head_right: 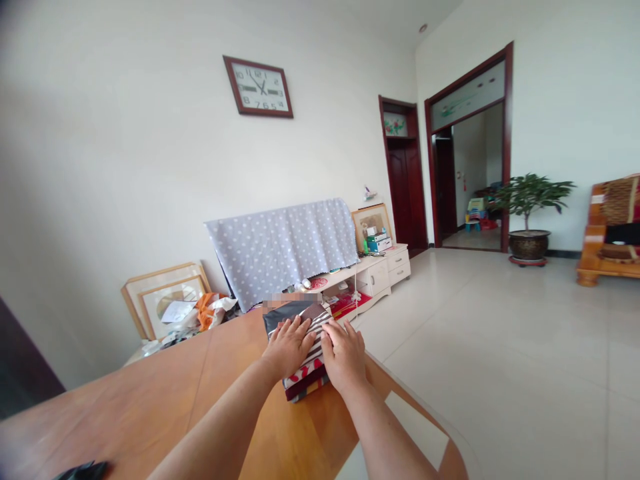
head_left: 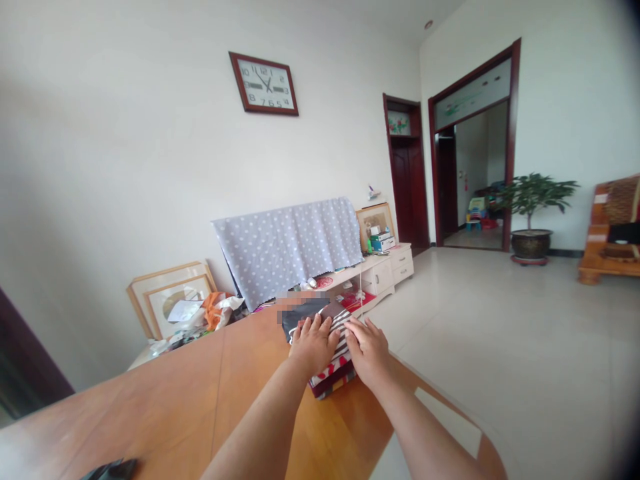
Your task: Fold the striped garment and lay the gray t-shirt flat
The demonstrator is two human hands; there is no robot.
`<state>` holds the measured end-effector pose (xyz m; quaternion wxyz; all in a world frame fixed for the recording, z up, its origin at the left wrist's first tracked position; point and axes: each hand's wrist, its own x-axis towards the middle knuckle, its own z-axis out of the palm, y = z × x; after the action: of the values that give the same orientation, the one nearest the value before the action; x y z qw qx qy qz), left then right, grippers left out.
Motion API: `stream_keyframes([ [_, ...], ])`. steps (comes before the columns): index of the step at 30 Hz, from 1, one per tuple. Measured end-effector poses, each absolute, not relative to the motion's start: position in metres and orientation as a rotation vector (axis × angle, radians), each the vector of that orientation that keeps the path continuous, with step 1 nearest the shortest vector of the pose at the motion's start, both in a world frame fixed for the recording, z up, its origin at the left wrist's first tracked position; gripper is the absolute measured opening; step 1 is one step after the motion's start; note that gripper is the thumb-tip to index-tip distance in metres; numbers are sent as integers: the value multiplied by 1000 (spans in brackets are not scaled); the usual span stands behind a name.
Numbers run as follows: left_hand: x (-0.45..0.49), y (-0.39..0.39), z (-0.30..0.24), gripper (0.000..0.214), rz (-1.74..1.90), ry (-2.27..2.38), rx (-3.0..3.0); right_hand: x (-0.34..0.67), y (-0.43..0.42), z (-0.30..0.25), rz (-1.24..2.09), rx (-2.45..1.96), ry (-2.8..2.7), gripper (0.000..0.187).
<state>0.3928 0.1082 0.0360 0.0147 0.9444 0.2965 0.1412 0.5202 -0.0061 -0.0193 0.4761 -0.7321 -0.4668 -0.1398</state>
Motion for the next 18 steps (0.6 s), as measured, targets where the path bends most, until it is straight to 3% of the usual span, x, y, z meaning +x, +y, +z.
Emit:
stream_keyframes([
  [4, 390, 110, 48, 64, 381, 933, 2810, 519, -6, -23, -431, -1738, -1169, 41],
  [8, 372, 110, 52, 68, 636, 1045, 2608, 523, -3, -31, -498, -1704, -1165, 44],
  [12, 323, 100, 35, 66, 873, 1091, 2373, 528, -2, -35, -555, -1648, -1141, 43],
  [18, 225, 67, -5, 66, 855, 1252, 2128, 518, -7, -28, -646, -1562, -1187, 41],
])
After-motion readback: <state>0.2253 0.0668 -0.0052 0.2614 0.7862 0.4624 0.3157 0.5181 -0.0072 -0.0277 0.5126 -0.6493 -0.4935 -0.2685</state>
